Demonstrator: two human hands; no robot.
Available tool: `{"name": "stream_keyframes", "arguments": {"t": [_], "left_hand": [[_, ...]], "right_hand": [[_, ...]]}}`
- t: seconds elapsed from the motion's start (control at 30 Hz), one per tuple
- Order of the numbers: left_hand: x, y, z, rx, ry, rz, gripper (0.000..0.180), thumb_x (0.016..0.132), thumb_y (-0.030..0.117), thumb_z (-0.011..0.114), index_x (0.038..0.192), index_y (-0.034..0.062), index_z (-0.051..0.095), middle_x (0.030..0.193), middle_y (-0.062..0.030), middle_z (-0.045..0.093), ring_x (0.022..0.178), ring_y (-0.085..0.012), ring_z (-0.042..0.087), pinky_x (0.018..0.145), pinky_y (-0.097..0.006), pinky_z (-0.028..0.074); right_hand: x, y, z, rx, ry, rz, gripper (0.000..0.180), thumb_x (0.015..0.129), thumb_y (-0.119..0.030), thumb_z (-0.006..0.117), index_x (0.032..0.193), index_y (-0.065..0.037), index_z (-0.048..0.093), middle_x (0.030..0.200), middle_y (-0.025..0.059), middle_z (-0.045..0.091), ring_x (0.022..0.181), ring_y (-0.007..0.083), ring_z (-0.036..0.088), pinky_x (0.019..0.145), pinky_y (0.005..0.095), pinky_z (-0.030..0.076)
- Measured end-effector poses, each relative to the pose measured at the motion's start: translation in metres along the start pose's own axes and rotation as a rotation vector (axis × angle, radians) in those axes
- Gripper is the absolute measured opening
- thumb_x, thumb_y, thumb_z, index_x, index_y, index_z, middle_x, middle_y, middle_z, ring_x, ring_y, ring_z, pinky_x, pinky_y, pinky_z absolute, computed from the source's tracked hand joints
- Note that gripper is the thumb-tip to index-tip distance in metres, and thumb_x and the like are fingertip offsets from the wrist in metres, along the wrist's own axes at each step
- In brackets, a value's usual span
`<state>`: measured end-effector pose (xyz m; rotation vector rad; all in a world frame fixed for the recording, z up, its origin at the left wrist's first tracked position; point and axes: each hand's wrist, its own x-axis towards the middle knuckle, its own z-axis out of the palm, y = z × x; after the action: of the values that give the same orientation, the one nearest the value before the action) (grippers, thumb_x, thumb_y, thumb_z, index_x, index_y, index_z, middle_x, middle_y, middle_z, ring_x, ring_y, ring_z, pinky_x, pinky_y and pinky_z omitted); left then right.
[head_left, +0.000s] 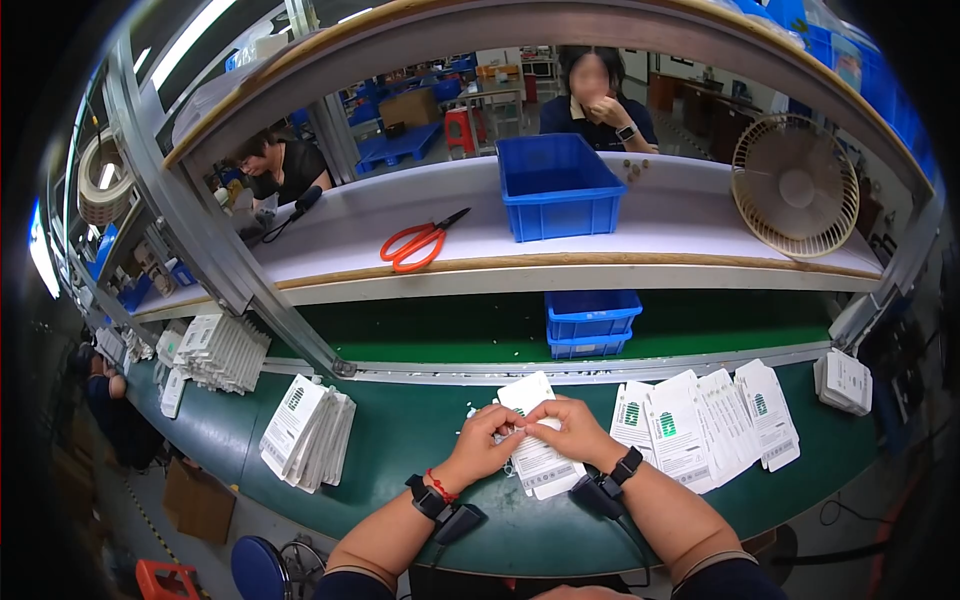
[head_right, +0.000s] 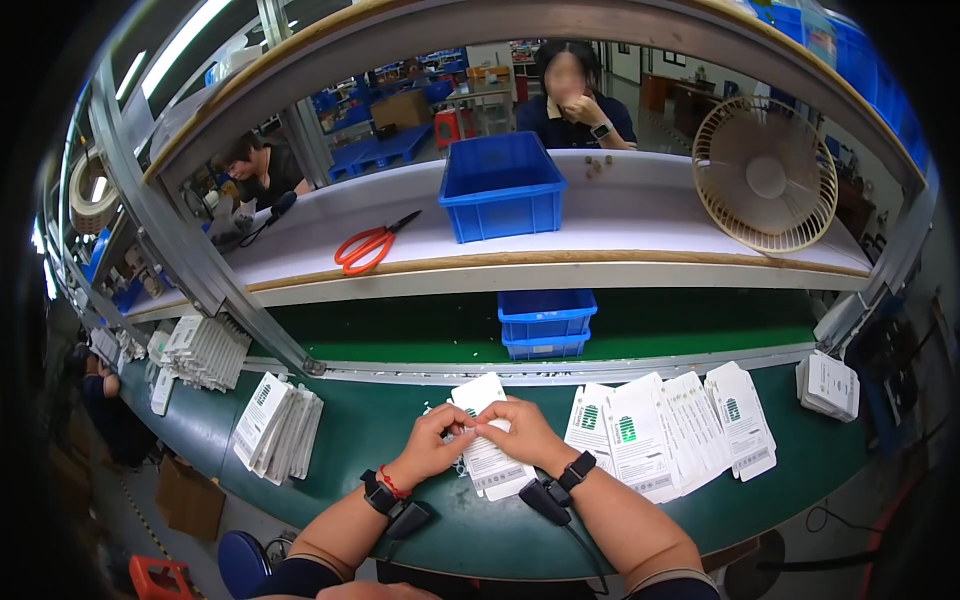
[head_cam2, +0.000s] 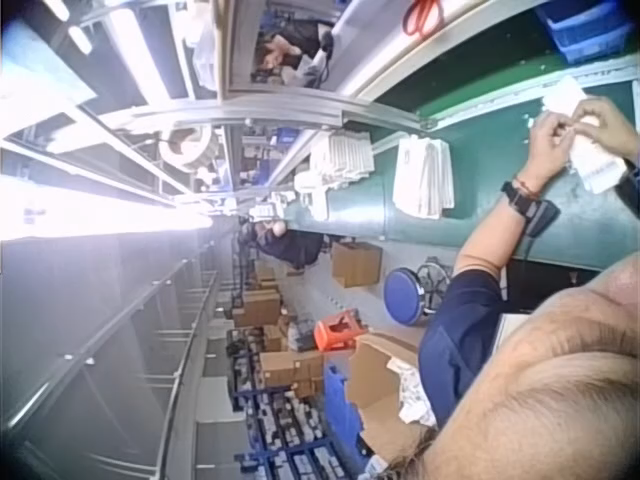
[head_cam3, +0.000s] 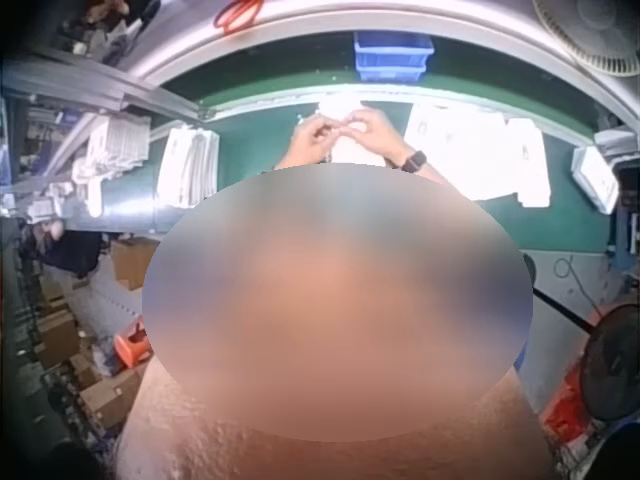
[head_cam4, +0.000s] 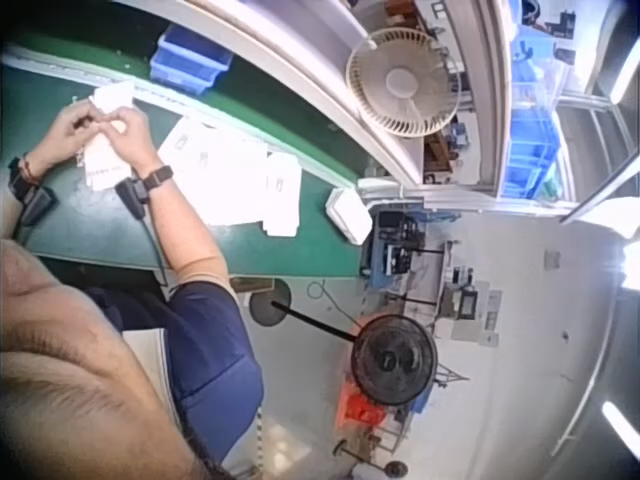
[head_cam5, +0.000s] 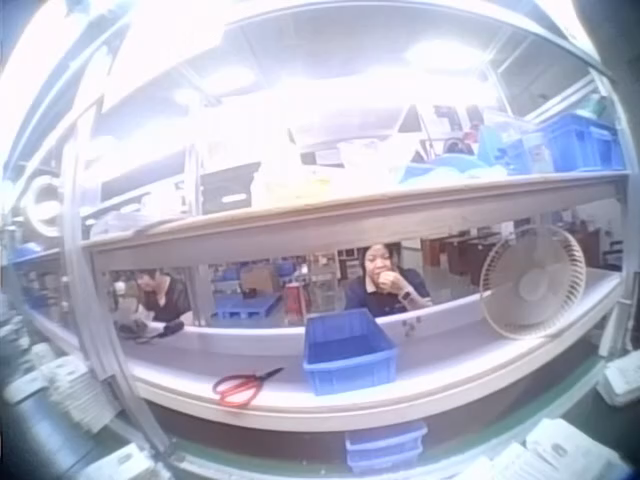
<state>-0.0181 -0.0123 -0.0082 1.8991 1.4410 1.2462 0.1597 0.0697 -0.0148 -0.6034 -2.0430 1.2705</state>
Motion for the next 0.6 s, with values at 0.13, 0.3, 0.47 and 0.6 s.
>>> {"name": "stream_keyframes", "arguments": {"t": [0.13, 0.3, 0.47, 0.6], "left_hand": [[-0.0001, 0.0014, 0.0005, -0.003, 0.004, 0.0, 0.012, 0.076, 0.006, 0.067, 0.086, 0.0028, 0.063, 0.074, -0.0065, 0.056, 0.066, -0.0174, 0.051, 0.059, -0.029, 0.043], [0.0007, 0.0022, 0.0002, -0.012, 0.002, 0.015, 0.012, 0.076, 0.006, 0.067, 0.086, 0.0028, 0.062, 0.075, -0.0065, 0.057, 0.066, -0.0171, 0.051, 0.059, -0.029, 0.043], [0.0001, 0.0003, 0.0001, -0.03, 0.008, -0.005, 0.012, 0.077, 0.006, 0.067, 0.087, 0.0025, 0.062, 0.075, -0.0063, 0.057, 0.066, -0.0166, 0.051, 0.059, -0.029, 0.043], [0.0008, 0.0025, -0.0003, -0.038, 0.015, -0.009, 0.012, 0.078, 0.006, 0.067, 0.088, 0.0023, 0.062, 0.076, -0.0061, 0.057, 0.066, -0.0163, 0.051, 0.059, -0.029, 0.043]], "right_hand": [[-0.0005, 0.0, 0.0002, -0.006, 0.007, 0.001, 0.015, 0.08, -0.017, 0.071, 0.086, -0.004, 0.067, 0.087, 0.0133, 0.067, 0.083, 0.0248, 0.064, 0.075, 0.0327, 0.048], [0.0006, 0.002, -0.0002, -0.034, 0.006, -0.004, 0.015, 0.08, -0.018, 0.071, 0.085, -0.004, 0.068, 0.086, 0.0135, 0.066, 0.082, 0.025, 0.064, 0.074, 0.0326, 0.048], [0.0011, -0.0017, -0.0001, -0.023, 0.008, 0.007, 0.015, 0.081, -0.017, 0.07, 0.085, -0.003, 0.068, 0.086, 0.0138, 0.066, 0.081, 0.0251, 0.064, 0.074, 0.0327, 0.048], [0.0008, -0.006, -0.0013, -0.009, 0.003, 0.039, 0.015, 0.082, -0.016, 0.068, 0.086, -0.002, 0.068, 0.086, 0.0142, 0.066, 0.081, 0.0251, 0.063, 0.074, 0.0333, 0.048]]}}
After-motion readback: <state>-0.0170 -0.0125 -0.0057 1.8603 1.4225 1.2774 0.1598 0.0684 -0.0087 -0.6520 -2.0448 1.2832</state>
